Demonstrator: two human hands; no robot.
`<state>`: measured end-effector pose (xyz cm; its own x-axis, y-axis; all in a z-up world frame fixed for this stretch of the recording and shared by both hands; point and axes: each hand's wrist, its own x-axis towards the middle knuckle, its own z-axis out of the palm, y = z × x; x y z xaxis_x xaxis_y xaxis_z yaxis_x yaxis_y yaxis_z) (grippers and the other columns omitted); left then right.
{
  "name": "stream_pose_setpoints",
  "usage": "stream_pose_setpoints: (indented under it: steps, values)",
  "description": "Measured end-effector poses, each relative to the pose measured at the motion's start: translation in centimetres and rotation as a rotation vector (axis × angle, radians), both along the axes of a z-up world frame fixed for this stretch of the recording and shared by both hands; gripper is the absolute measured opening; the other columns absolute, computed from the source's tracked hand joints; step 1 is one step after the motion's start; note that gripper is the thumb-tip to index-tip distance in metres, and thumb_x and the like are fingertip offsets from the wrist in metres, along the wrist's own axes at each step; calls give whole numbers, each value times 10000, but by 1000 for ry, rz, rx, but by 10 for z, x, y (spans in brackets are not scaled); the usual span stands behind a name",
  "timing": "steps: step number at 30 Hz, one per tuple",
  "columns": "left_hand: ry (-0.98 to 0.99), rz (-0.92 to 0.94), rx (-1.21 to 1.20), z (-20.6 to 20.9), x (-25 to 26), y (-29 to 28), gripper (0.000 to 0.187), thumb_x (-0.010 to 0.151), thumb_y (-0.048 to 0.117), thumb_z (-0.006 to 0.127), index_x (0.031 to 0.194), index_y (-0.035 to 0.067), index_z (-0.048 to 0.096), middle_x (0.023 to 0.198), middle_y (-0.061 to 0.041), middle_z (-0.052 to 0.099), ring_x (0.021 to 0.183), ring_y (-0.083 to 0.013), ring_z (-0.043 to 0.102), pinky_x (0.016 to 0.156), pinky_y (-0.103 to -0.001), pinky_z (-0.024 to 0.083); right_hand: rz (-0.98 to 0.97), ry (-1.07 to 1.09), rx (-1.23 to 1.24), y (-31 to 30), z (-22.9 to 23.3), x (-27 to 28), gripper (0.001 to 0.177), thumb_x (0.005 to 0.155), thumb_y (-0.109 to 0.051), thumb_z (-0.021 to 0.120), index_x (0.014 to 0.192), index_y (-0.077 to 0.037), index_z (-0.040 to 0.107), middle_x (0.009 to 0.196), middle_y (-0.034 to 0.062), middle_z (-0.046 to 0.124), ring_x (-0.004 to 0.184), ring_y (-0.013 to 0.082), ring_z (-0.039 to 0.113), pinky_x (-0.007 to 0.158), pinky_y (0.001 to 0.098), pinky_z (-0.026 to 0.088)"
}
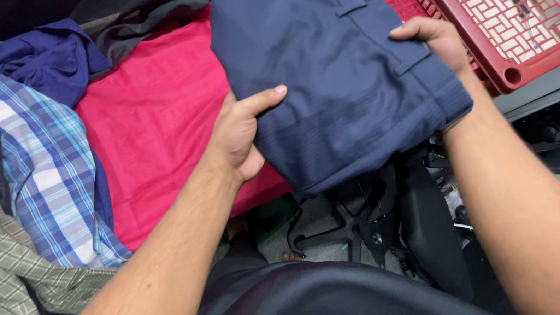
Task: The person folds a pair of dark blue trousers and places them on a pile. Then they pick up a green plaid shirt, button it up, and fold it neatly.
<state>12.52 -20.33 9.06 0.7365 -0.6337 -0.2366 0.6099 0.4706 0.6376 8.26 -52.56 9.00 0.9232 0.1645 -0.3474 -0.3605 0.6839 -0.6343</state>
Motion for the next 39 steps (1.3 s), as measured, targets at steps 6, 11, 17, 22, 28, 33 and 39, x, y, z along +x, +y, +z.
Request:
stream_pose_setpoints:
  steps: [6,11,17,22,28,33,39]
  values:
    - [2,-139,432,-26,45,-35,835,843,185,741,1531,151,271,1494,-143,486,1338,-291,508,1010,-536,477,-25,313,-830,-33,-14,74,625,961,-398,670,1375,65,602,1233,169,680,1056,288,662,948,421,557]
    - [11,-387,923,-77,33,-25,1102,820,228,783,1612,223,18,1536,-188,456,1347,-345,531,986,-541,517,279,648,-1330,-23,-64,64,926,838,-671,643,1508,-49,492,1462,167,563,1314,303,547,998,522,470]
    - [-75,-325,868,-109,12,-25,1083,825,197,756,1640,249,45,1597,-145,360,1368,-317,517,972,-527,559,90,462,-1885,9,-93,31,922,757,-621,844,1360,33,599,1281,278,662,1208,392,641,1047,456,490]
    - [-147,-272,864,-106,5,-31,1002,773,200,741,1610,203,191,1563,-104,472,1332,-296,563,947,-510,566,-204,445,-1906,25,-82,13,628,816,-525,780,1206,-44,674,1135,247,704,1094,420,663,965,499,498]
    - [-548,-125,998,-106,-6,-34,1051,751,207,876,1572,25,246,1486,-219,482,1342,-278,505,1074,-350,424,-609,313,-1847,35,-91,-35,466,923,-417,724,1103,12,697,1153,254,705,1113,407,660,974,474,489]
    - [-172,-242,1070,-94,-18,-37,794,811,315,796,1455,28,431,1236,-181,705,989,-294,731,825,-382,585,-525,645,-1341,48,-93,-45,630,851,-449,712,1318,-50,571,1216,167,650,1153,352,645,947,515,524]
    - [-82,-270,920,-95,-31,-49,507,899,294,709,1282,-4,562,1170,-141,714,791,-187,774,624,-322,575,-593,563,-996,59,-91,-36,785,844,-249,796,1465,-85,344,1337,132,522,1163,371,607,849,622,609]
